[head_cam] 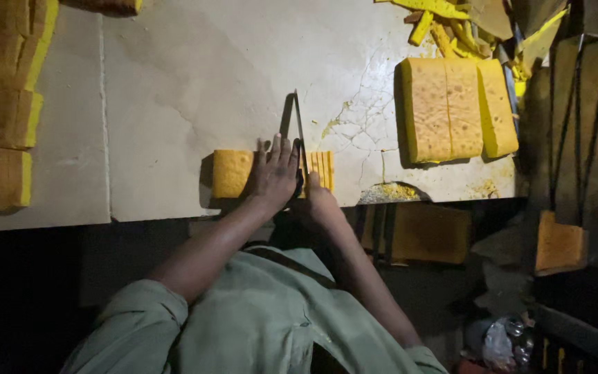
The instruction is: The person cuts rectangular yellow sponge blocks into thin strips using a long knife on a worktable. They repeatedly slice the blocks, stack the cut strips, and handle a metal tray and cardboard sheet during the process.
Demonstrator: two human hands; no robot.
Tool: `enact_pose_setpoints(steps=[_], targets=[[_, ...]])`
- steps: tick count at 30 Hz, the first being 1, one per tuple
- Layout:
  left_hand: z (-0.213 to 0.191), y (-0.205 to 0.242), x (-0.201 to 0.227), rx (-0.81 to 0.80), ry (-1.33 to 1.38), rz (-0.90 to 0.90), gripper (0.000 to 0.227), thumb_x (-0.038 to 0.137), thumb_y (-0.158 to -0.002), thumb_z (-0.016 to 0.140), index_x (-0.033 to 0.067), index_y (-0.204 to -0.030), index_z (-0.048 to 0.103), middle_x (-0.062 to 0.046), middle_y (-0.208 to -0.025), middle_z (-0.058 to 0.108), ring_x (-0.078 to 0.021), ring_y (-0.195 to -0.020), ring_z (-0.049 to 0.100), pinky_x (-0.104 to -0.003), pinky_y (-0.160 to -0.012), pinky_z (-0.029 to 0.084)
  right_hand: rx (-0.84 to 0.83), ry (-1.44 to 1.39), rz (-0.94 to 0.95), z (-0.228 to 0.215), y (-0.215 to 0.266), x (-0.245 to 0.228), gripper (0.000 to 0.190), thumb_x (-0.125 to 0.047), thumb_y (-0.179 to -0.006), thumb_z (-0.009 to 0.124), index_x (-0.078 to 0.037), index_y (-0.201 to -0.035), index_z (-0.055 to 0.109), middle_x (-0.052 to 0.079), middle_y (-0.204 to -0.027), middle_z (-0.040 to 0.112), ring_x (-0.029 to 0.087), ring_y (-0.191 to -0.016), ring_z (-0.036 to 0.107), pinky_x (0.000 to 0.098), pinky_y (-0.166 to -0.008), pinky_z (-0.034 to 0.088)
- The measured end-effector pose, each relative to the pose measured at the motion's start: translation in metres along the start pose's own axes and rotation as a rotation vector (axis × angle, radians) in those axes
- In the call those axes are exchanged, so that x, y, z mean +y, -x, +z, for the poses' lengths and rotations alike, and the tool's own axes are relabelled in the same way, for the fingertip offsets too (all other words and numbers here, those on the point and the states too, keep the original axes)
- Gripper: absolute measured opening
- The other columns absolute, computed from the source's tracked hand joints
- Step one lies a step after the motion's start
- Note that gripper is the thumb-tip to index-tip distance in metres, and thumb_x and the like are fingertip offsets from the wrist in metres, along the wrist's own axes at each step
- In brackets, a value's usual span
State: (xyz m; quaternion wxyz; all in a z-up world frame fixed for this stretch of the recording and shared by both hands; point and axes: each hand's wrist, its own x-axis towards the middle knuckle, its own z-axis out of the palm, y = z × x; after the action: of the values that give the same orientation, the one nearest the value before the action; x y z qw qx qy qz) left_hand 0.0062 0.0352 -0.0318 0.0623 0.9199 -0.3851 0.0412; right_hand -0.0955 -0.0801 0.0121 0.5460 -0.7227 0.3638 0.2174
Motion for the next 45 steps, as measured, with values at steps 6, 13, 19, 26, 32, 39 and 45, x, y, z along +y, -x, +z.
enact_pose_setpoints(steps=[6, 13, 19, 26, 32, 39, 45], targets=[[-0.017, 0.002, -0.002, -0.157, 0.263, -0.070, 0.070, 0.037, -0.097, 0.050, -0.0020, -0.153, 0.039, -0.025, -0.146, 0.043, -0.0458, -0.147, 0.031, -0.078, -0.116, 0.009, -0.066, 0.629, -0.381, -0.006, 0.095, 0.033, 0.080, -0.028, -0.085, 0.064, 0.009, -0.144, 0.025, 0.031, -0.091, 0.069, 0.048, -0.080, 0.066, 0.0507, -0.069, 0.054], [-0.006, 0.009, -0.003, -0.107, 0.221, -0.043, 0.070, 0.038, -0.098, 0.047, -0.0049, -0.152, 0.039, -0.026, -0.148, 0.047, -0.0423, -0.145, 0.035, -0.071, -0.121, 0.011, 0.048, 0.695, -0.322, 0.017, 0.043, 0.060, 0.086, -0.016, -0.081, 0.079, 0.010, -0.143, 0.025, 0.034, -0.095, 0.067, 0.051, -0.088, 0.066, 0.0526, -0.073, 0.054], [-0.002, 0.005, -0.008, -0.011, 0.125, -0.050, 0.070, 0.038, -0.100, 0.049, -0.0023, -0.155, 0.035, -0.026, -0.154, 0.044, -0.0429, -0.151, 0.032, -0.070, -0.122, 0.009, 0.075, 0.582, -0.340, 0.006, -0.001, 0.003, 0.064, -0.026, -0.087, 0.080, 0.010, -0.126, 0.044, 0.033, -0.105, 0.069, 0.047, -0.097, 0.069, 0.0508, -0.078, 0.056], [-0.018, 0.006, -0.012, -0.136, 0.224, -0.063, 0.072, 0.039, -0.095, 0.051, -0.0022, -0.152, 0.037, -0.025, -0.142, 0.048, -0.0453, -0.143, 0.036, -0.076, -0.115, 0.010, -0.001, 0.047, 0.320, 0.006, 0.068, 0.117, 0.074, -0.058, -0.111, 0.038, 0.005, -0.134, 0.068, 0.028, -0.106, 0.078, 0.041, -0.099, 0.071, 0.0466, -0.086, 0.051], [-0.007, 0.014, -0.016, -0.093, 0.186, -0.039, 0.069, 0.037, -0.100, 0.050, -0.0061, -0.153, 0.040, -0.026, -0.140, 0.052, -0.0424, -0.141, 0.041, -0.068, -0.122, 0.013, 0.033, 0.784, -0.149, 0.026, -0.010, 0.129, 0.080, -0.023, -0.094, 0.037, 0.008, -0.167, 0.027, 0.030, -0.107, 0.071, 0.044, -0.091, 0.072, 0.0516, -0.079, 0.059], [-0.003, 0.016, -0.019, 0.098, 0.157, -0.068, 0.070, 0.040, -0.094, 0.053, 0.0001, -0.150, 0.039, -0.026, -0.139, 0.052, -0.0495, -0.140, 0.037, -0.079, -0.114, 0.009, -0.032, 0.289, -0.175, 0.014, -0.008, 0.033, 0.067, -0.044, -0.108, 0.036, 0.013, -0.136, 0.055, 0.029, -0.099, 0.076, 0.044, -0.092, 0.074, 0.0478, -0.082, 0.058], [-0.011, 0.015, -0.018, -0.096, 0.197, -0.078, 0.069, 0.039, -0.096, 0.052, -0.0013, -0.149, 0.039, -0.025, -0.138, 0.048, -0.0477, -0.142, 0.035, -0.081, -0.113, 0.009, -0.075, 0.075, 0.230, 0.015, 0.093, 0.105, 0.080, -0.052, -0.099, 0.058, 0.011, -0.146, 0.043, 0.032, -0.107, 0.076, 0.046, -0.098, 0.070, 0.0480, -0.079, 0.056]])
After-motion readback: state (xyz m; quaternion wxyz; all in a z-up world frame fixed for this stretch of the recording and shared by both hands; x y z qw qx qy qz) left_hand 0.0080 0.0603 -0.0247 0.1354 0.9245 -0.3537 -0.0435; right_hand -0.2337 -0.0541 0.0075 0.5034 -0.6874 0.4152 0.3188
